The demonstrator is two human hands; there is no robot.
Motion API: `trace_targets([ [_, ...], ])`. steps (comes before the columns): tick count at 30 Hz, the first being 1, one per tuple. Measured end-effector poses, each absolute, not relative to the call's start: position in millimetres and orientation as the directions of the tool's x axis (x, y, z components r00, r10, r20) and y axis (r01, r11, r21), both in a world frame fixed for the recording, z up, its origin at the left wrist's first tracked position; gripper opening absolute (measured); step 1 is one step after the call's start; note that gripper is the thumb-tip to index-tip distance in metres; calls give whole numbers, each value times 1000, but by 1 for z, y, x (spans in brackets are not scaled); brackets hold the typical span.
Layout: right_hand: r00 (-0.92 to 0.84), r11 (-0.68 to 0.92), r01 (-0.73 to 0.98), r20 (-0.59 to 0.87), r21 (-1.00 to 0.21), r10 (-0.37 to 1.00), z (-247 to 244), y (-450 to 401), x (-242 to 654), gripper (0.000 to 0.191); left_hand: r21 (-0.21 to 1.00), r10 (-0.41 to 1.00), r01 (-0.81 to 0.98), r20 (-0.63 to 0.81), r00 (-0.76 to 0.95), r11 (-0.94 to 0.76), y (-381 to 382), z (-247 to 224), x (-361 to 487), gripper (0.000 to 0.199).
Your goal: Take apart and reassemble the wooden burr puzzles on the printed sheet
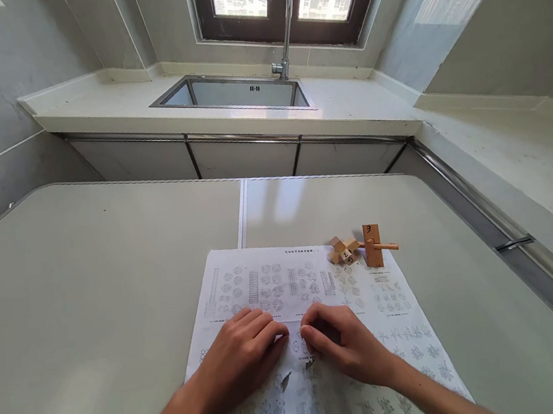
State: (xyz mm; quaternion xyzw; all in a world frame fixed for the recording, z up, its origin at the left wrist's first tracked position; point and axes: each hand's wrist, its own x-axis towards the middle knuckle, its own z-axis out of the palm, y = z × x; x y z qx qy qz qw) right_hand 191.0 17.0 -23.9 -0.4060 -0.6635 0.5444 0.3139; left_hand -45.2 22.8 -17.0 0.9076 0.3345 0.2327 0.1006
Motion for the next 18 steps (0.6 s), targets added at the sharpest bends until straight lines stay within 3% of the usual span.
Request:
trace_targets([
  [18,-461,136,232,14,-963,887,-24,18,190,21,341,638,539,384,668,-770,26,-22,-45,15],
])
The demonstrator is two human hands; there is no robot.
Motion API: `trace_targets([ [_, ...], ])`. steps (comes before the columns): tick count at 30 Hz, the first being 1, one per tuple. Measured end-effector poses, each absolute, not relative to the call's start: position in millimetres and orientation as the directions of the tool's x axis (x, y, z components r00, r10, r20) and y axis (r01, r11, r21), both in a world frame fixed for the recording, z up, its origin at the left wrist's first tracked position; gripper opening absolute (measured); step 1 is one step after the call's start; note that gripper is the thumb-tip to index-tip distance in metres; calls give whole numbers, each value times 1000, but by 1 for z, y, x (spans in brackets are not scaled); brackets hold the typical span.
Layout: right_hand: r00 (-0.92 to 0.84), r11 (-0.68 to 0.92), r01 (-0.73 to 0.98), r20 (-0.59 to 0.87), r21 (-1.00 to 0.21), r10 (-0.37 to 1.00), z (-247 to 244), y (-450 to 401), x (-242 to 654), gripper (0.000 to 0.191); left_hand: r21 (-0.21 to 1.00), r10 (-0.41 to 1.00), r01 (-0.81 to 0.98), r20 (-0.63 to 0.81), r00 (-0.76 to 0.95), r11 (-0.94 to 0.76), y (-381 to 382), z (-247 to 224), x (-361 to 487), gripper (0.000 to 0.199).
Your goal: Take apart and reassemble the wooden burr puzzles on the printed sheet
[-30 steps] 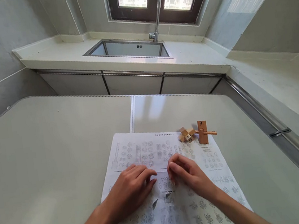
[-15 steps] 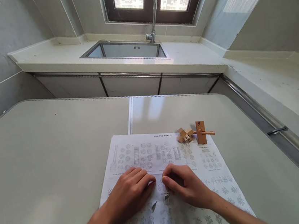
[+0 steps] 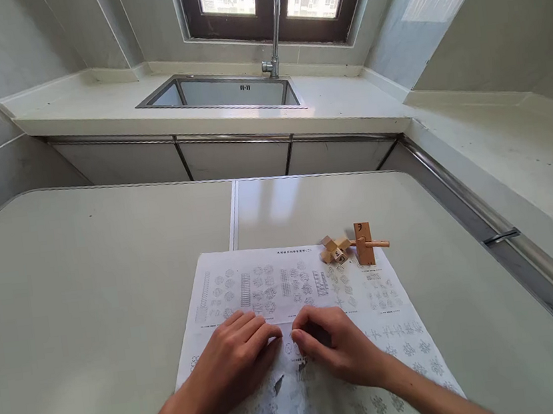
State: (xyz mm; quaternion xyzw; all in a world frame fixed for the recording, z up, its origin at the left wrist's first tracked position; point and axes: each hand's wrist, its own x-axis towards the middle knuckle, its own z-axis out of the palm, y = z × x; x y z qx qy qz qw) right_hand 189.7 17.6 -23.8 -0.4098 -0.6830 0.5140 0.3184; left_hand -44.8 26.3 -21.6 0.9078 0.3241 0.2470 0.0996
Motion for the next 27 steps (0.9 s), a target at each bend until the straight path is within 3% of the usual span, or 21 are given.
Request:
trace_targets([
  [27,-470,158,265,16,-951,883,-24,18,190,18,372,646,531,364,671,-761,27,-21,-45,14],
])
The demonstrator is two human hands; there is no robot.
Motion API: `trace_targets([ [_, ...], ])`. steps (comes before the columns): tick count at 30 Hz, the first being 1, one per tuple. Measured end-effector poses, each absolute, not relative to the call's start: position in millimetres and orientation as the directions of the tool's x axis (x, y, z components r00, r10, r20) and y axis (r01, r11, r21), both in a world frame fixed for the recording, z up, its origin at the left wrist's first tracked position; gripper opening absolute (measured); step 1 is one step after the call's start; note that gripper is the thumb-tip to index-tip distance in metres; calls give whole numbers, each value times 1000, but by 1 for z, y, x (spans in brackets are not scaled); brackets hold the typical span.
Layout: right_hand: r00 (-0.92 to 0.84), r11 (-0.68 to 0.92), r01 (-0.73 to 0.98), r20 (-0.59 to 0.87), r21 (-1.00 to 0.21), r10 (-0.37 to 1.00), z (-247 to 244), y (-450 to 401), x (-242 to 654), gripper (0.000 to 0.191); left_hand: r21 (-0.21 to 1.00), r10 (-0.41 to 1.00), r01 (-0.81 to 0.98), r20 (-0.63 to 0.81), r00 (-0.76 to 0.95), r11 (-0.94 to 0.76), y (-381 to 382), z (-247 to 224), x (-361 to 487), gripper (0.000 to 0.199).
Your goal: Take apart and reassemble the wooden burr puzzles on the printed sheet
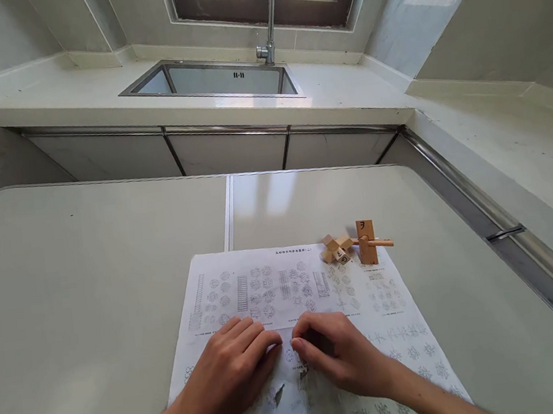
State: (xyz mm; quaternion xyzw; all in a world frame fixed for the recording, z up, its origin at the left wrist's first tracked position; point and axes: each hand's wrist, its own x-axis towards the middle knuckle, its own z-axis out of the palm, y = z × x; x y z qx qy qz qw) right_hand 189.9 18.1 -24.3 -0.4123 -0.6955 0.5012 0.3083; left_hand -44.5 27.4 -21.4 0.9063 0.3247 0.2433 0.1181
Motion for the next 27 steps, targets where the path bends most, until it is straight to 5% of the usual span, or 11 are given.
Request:
trace_targets([
  [27,-474,138,277,-11,-951,880,-22,17,190,20,375,655,540,354,668,-754,27,-18,-44,16],
])
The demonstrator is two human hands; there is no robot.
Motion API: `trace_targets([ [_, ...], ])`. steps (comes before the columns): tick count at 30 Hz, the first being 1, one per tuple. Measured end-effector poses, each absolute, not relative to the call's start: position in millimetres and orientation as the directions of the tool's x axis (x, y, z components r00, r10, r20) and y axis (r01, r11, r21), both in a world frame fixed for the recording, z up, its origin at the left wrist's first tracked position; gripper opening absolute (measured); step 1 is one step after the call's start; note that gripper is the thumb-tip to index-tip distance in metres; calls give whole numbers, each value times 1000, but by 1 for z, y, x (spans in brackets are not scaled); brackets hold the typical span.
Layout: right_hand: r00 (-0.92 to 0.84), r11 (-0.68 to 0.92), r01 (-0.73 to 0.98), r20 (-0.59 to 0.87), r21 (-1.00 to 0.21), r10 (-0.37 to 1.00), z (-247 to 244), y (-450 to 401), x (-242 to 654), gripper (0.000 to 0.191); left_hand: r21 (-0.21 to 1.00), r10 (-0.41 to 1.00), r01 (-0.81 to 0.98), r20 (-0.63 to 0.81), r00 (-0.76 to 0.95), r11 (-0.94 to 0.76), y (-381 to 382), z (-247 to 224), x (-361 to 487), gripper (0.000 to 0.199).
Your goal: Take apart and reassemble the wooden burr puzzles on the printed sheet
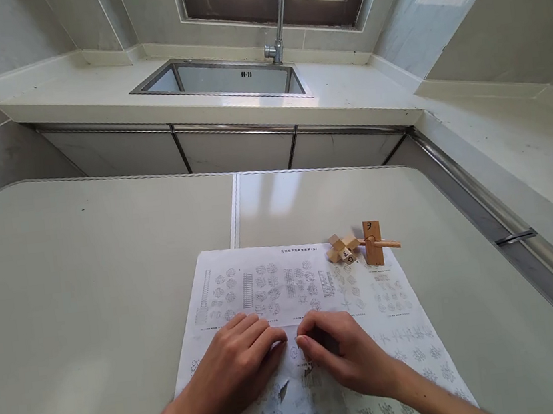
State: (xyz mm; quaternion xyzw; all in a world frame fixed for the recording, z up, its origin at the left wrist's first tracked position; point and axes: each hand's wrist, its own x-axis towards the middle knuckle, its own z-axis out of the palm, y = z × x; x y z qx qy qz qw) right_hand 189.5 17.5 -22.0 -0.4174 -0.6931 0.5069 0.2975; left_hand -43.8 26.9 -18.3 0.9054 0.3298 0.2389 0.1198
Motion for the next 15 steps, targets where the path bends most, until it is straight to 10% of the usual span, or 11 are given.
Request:
trace_targets([
  [15,-475,132,285,-20,-950,880,-24,17,190,21,373,657,544,365,659,-752,26,-17,-44,18],
])
